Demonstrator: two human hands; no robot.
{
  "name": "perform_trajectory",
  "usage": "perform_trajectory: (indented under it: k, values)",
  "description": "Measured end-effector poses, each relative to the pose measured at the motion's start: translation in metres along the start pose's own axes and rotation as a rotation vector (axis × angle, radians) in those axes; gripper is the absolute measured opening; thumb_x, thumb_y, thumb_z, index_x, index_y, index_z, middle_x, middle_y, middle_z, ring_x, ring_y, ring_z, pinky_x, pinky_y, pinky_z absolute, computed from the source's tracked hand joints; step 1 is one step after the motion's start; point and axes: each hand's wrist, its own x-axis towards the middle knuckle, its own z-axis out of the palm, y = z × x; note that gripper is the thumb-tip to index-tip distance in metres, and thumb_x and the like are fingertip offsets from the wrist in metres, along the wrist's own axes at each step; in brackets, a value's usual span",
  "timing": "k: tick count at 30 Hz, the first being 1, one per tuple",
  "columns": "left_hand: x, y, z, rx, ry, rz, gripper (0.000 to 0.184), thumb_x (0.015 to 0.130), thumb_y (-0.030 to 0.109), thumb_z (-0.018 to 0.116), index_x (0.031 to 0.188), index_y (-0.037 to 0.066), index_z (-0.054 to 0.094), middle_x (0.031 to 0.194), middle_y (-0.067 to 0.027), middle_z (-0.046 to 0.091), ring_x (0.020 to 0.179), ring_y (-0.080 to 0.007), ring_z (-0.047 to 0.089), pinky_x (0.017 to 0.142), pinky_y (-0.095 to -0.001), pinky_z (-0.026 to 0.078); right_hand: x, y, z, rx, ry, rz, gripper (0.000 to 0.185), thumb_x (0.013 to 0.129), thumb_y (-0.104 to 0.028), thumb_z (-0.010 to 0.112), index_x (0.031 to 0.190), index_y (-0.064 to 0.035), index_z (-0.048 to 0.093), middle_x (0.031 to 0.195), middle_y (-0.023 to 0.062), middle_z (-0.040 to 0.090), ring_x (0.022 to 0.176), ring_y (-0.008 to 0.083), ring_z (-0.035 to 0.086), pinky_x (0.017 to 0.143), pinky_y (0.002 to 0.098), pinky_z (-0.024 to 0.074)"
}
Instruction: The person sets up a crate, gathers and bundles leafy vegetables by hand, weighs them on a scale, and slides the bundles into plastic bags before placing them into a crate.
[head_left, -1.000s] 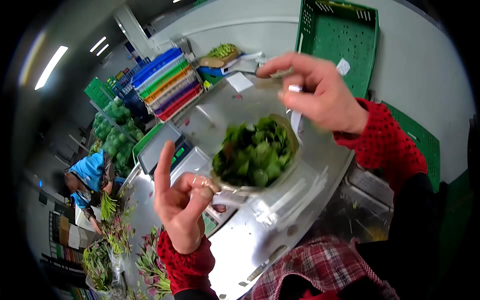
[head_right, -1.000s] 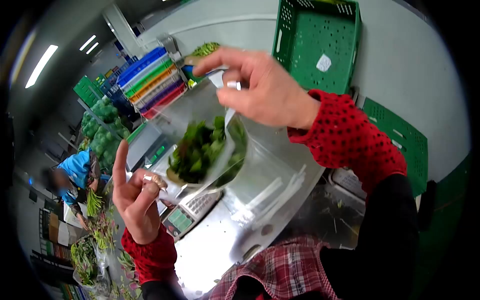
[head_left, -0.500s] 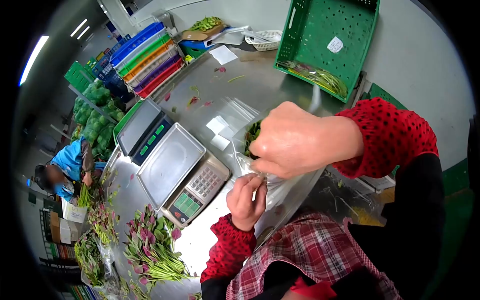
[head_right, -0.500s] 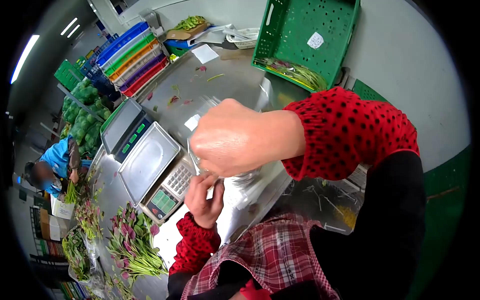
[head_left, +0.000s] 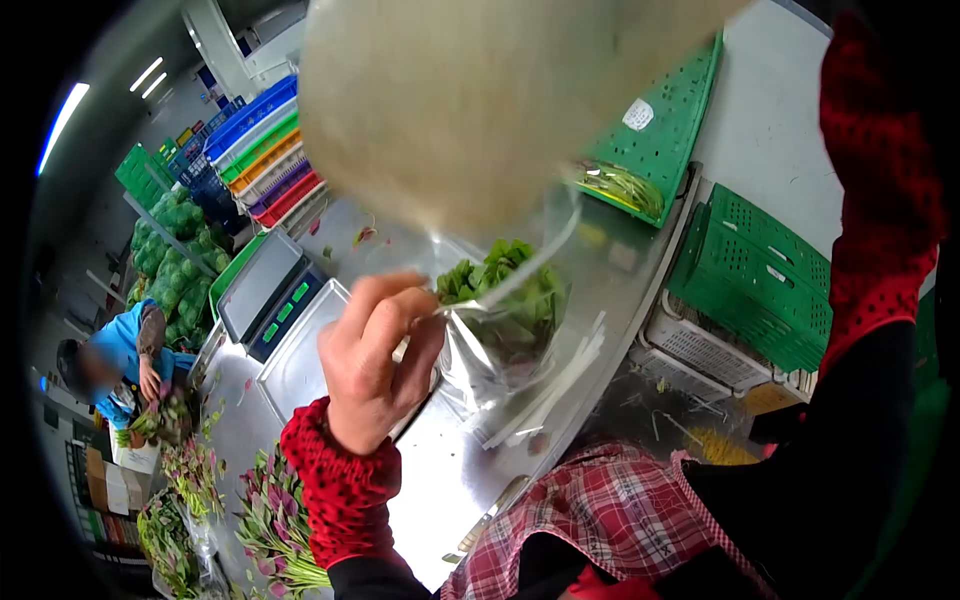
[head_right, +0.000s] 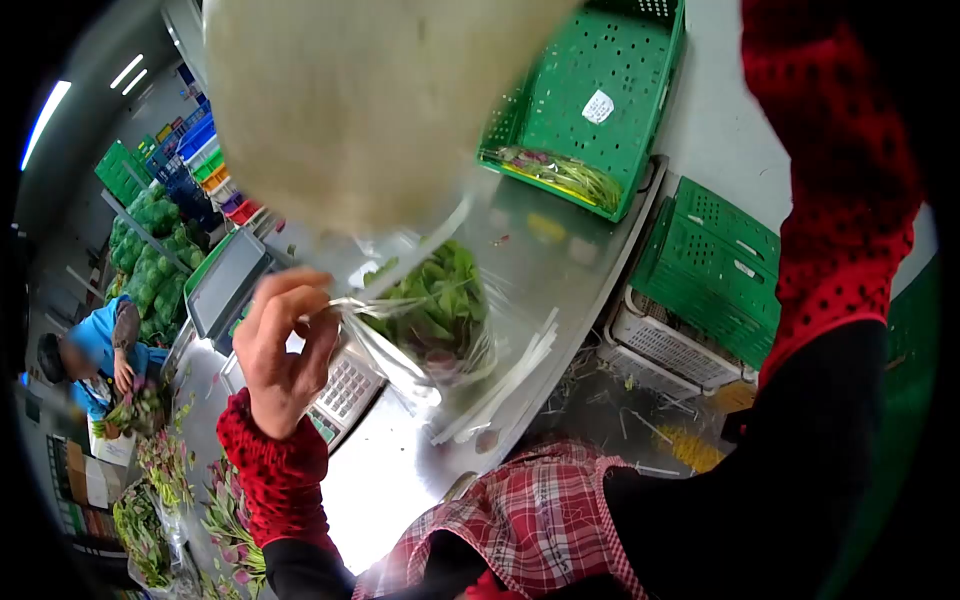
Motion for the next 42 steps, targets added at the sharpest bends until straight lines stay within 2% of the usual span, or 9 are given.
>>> perform_trajectory:
  k: [10, 11, 15, 17, 21, 23, 28, 33, 42]
  values:
    - [0.005, -0.005, -0.011, -0.059, -0.096, -0.028, 0.017, 0.08, 0.004, 0.075, 0.084, -0.002, 0.06, 0.069, -0.0067, 0.061, 0.059, -0.0142, 0.059, 0.054, -0.0244, 0.045, -0.056, -0.003, 0.026, 0.412, -0.461, 0.052, 0.032, 0.069, -0.017, 0.075, 0.095, -0.0037, 0.062, 0.071, 0.0064, 0.063, 0.077, 0.0272, 0.062, 0.088, 0.0405, 0.0432]
    - [0.006, -0.013, -0.008, -0.039, -0.093, -0.032, 0.017, 0.08, 0.004, 0.075, 0.084, -0.002, 0.06, 0.069, -0.0067, 0.061, 0.059, -0.0142, 0.059, 0.054, -0.0244, 0.045, -0.07, 0.01, 0.035, 0.385, -0.171, 0.032, 0.023, 0.07, -0.014, 0.073, 0.088, -0.0052, 0.062, 0.066, 0.0072, 0.06, 0.072, 0.0296, 0.062, 0.088, 0.04, 0.0426]
    - [0.011, -0.082, 0.014, -0.35, -0.139, -0.589, 0.017, 0.084, 0.003, 0.071, 0.094, -0.002, 0.058, 0.073, -0.0034, 0.06, 0.055, -0.0088, 0.055, 0.048, -0.0208, 0.045, -0.077, 0.035, 0.098, 0.287, -0.122, 0.134, 0.014, 0.069, -0.011, 0.069, 0.082, -0.0075, 0.062, 0.064, 0.0087, 0.059, 0.065, 0.029, 0.062, 0.067, 0.0396, 0.0485]
    - [0.038, -0.059, -0.003, -0.437, 0.006, -0.461, 0.013, 0.086, 0.003, 0.068, 0.094, -0.002, 0.059, 0.074, -0.0042, 0.06, 0.055, -0.0086, 0.054, 0.048, -0.0214, 0.044, -0.057, 0.038, 0.09, 0.056, -0.015, 0.193, 0.007, 0.071, -0.007, 0.066, 0.075, -0.0078, 0.06, 0.066, 0.0098, 0.06, 0.063, 0.0286, 0.063, 0.047, 0.0403, 0.0461]
    - [-0.018, 0.036, -0.049, 0.407, 0.081, 0.087, 0.012, 0.079, -0.002, 0.067, 0.089, -0.001, 0.061, 0.072, -0.0058, 0.06, 0.062, -0.0148, 0.059, 0.054, -0.0261, 0.049, -0.086, -0.017, -0.005, -0.11, 0.131, 0.089, 0.014, 0.07, -0.011, 0.065, 0.079, -0.0099, 0.055, 0.065, 0.0034, 0.048, 0.057, 0.0206, 0.051, 0.053, 0.0354, 0.0414]
    - [-0.055, 0.123, -0.036, 0.746, -0.609, -0.077, 0.016, 0.069, -0.002, 0.069, 0.085, -0.003, 0.065, 0.078, -0.0103, 0.061, 0.066, -0.0218, 0.062, 0.059, -0.0313, 0.053, -0.128, -0.075, 0.004, 0.445, 0.268, 0.227, 0.011, 0.066, -0.017, 0.064, 0.071, -0.0113, 0.055, 0.069, 0.0006, 0.048, 0.06, 0.0193, 0.049, 0.054, 0.033, 0.0397]
    - [-0.254, 0.146, 0.116, 0.032, -0.521, 0.178, 0.029, 0.072, 0.007, 0.061, 0.097, -0.006, 0.062, 0.086, -0.0124, 0.063, 0.074, -0.0194, 0.064, 0.063, -0.0278, 0.052, -0.286, -0.229, 0.097, 0.429, -0.397, 0.293, 0.019, 0.071, -0.013, 0.063, 0.089, -0.006, 0.066, 0.103, 0.0074, 0.065, 0.1, 0.0236, 0.06, 0.08, 0.0354, 0.0435]
    - [-0.306, 0.167, 0.145, -0.023, -0.476, 0.027, 0.025, 0.074, 0.005, 0.061, 0.097, -0.005, 0.061, 0.086, -0.0129, 0.062, 0.073, -0.0218, 0.063, 0.062, -0.0303, 0.052, -0.25, -0.291, 0.105, 0.798, -0.156, 0.52, 0.02, 0.077, -0.018, 0.071, 0.093, -0.0065, 0.069, 0.095, 0.0066, 0.065, 0.085, 0.0239, 0.063, 0.071, 0.0362, 0.0487]
    - [-0.304, 0.17, 0.144, 0.025, -0.453, -0.012, 0.018, 0.073, 0.008, 0.064, 0.089, 0.001, 0.06, 0.082, -0.0095, 0.054, 0.069, -0.0205, 0.057, 0.06, -0.0307, 0.048, -0.21, -0.331, 0.167, 1.191, -0.582, 0.453, 0.021, 0.077, -0.023, 0.068, 0.077, -0.0043, 0.06, 0.078, 0.01, 0.061, 0.076, 0.0315, 0.063, 0.061, 0.0428, 0.047]
